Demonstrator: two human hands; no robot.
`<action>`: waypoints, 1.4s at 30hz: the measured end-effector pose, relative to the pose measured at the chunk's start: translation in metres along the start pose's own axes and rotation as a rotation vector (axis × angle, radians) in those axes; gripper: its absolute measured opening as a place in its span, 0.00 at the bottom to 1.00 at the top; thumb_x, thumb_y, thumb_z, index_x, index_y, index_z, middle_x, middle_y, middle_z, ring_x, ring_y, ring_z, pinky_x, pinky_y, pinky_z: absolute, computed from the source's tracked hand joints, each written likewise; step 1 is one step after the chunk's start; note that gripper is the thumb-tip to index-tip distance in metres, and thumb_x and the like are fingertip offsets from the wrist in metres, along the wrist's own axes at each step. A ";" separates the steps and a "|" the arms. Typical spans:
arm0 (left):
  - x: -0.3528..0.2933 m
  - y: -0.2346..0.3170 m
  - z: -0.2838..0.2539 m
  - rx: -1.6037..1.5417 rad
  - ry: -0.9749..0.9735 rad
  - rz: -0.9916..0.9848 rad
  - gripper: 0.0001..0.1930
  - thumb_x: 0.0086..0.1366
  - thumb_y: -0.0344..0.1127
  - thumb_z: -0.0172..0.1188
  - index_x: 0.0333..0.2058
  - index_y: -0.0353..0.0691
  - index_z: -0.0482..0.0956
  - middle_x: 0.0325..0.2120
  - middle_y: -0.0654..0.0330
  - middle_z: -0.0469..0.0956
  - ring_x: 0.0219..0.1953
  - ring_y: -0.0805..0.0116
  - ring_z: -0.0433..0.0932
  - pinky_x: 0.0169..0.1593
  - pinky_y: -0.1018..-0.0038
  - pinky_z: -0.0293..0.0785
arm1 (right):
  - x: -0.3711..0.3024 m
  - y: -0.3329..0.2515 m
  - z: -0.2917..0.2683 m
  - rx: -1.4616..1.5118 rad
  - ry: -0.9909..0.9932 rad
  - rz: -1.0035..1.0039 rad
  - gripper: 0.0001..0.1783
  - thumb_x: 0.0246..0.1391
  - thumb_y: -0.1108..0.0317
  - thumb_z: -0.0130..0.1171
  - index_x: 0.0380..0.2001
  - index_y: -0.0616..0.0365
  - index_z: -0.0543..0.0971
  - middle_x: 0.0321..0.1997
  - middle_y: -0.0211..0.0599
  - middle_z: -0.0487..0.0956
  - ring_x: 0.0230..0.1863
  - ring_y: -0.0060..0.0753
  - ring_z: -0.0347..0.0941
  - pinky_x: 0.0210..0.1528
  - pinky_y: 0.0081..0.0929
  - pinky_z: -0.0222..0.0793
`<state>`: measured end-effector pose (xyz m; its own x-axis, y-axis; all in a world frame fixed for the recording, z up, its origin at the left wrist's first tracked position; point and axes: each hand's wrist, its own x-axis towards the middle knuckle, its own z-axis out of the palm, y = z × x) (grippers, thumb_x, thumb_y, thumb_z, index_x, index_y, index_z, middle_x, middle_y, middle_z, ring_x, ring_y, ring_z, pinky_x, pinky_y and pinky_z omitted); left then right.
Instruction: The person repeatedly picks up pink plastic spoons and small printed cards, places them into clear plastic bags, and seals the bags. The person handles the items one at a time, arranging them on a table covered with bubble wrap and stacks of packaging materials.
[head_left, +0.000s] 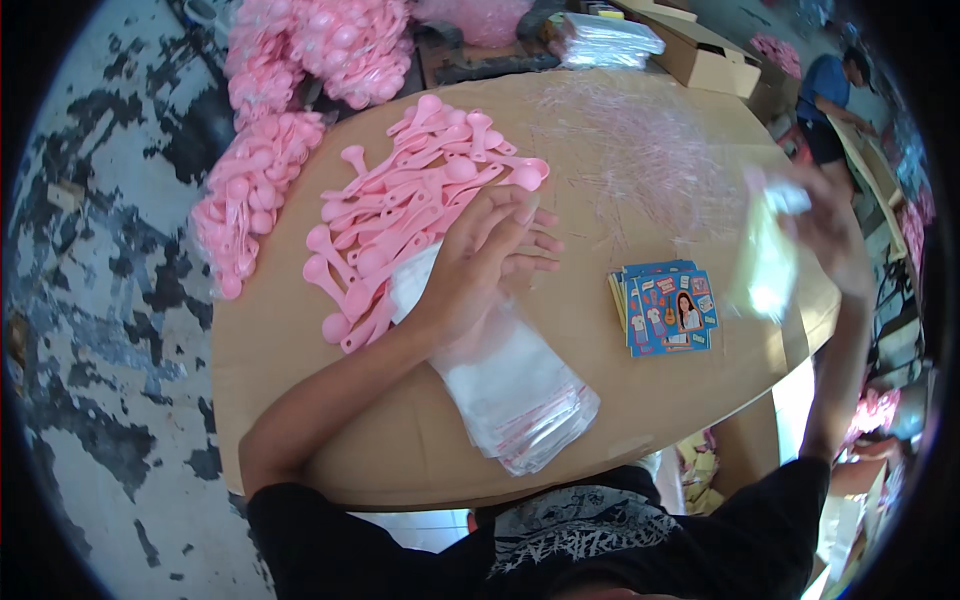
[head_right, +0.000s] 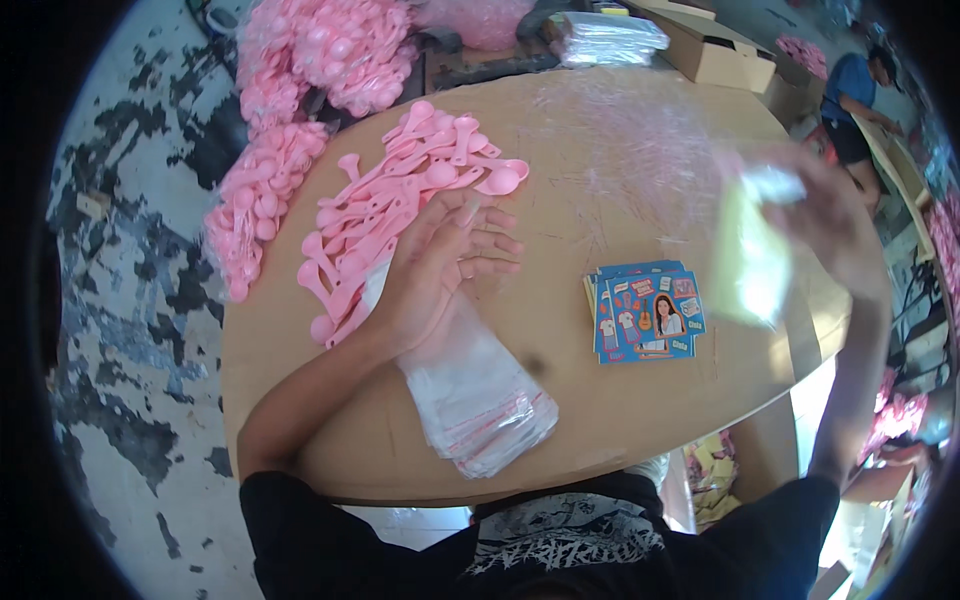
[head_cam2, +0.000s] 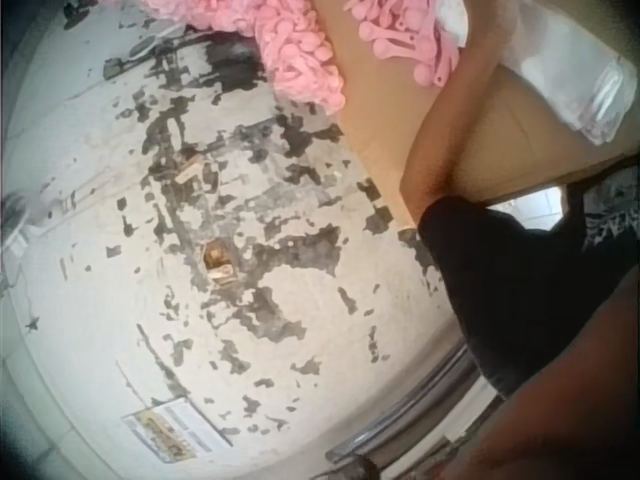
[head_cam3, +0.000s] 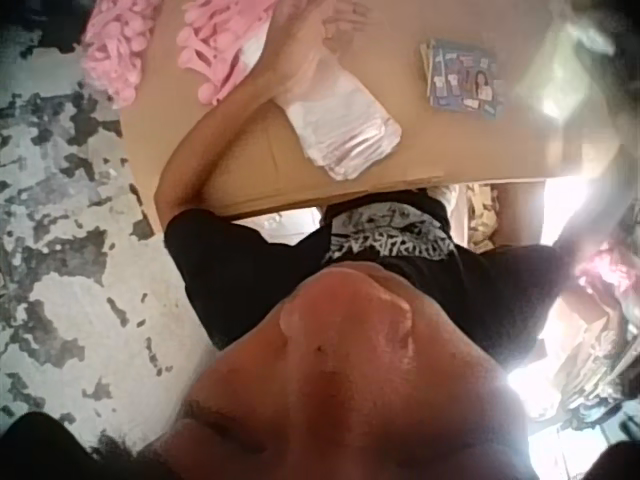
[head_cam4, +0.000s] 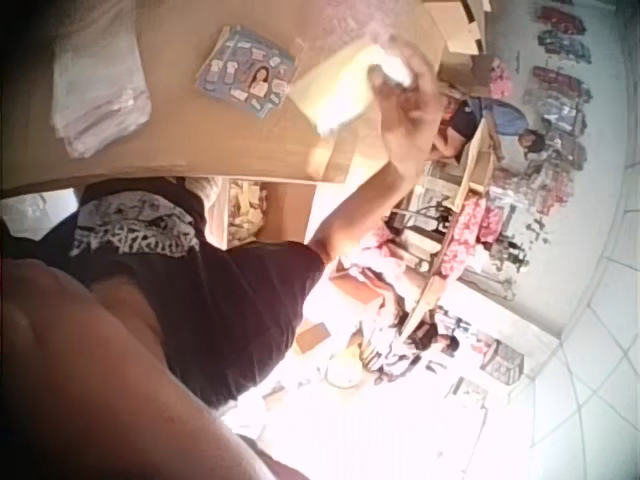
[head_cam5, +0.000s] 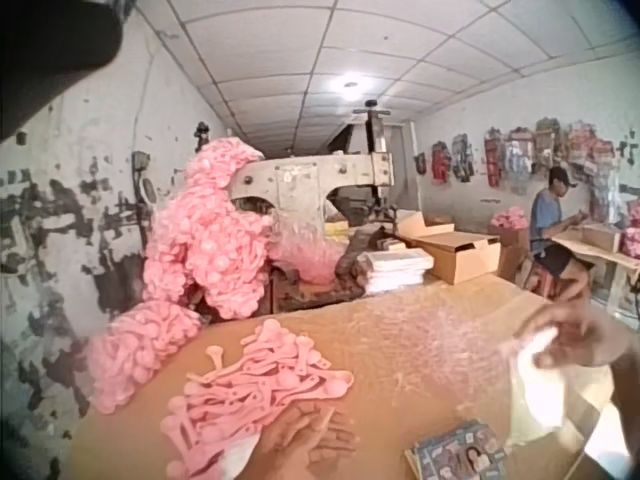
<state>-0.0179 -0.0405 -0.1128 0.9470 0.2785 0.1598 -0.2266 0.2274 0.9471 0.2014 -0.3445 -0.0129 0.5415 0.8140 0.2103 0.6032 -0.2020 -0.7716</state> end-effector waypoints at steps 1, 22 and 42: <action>0.000 0.000 0.000 -0.018 0.024 0.008 0.14 0.73 0.41 0.46 0.51 0.39 0.65 0.45 0.53 0.72 0.46 0.62 0.78 0.48 0.65 0.77 | -0.024 0.014 -0.019 0.006 -0.057 0.104 0.26 0.50 0.78 0.63 0.54 0.61 0.72 0.51 0.33 0.76 0.49 0.22 0.73 0.47 0.24 0.72; -0.004 0.020 0.011 -0.184 0.103 0.196 0.13 0.74 0.44 0.45 0.43 0.39 0.65 0.36 0.55 0.74 0.39 0.63 0.79 0.48 0.63 0.78 | 0.062 -0.067 0.184 -0.302 -0.636 -0.258 0.18 0.57 0.53 0.60 0.27 0.59 0.80 0.24 0.41 0.81 0.28 0.43 0.79 0.35 0.36 0.72; -0.008 0.001 0.005 0.214 -0.010 0.369 0.09 0.71 0.36 0.52 0.34 0.36 0.72 0.28 0.62 0.77 0.35 0.75 0.76 0.40 0.76 0.73 | 0.080 -0.043 0.106 -0.239 -0.460 -0.174 0.11 0.60 0.68 0.49 0.30 0.60 0.80 0.22 0.33 0.79 0.25 0.26 0.75 0.31 0.23 0.68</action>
<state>-0.0249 -0.0471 -0.1115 0.8139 0.2956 0.5003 -0.4991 -0.0852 0.8623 0.1568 -0.2124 -0.0263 0.1417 0.9899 -0.0031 0.8067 -0.1173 -0.5793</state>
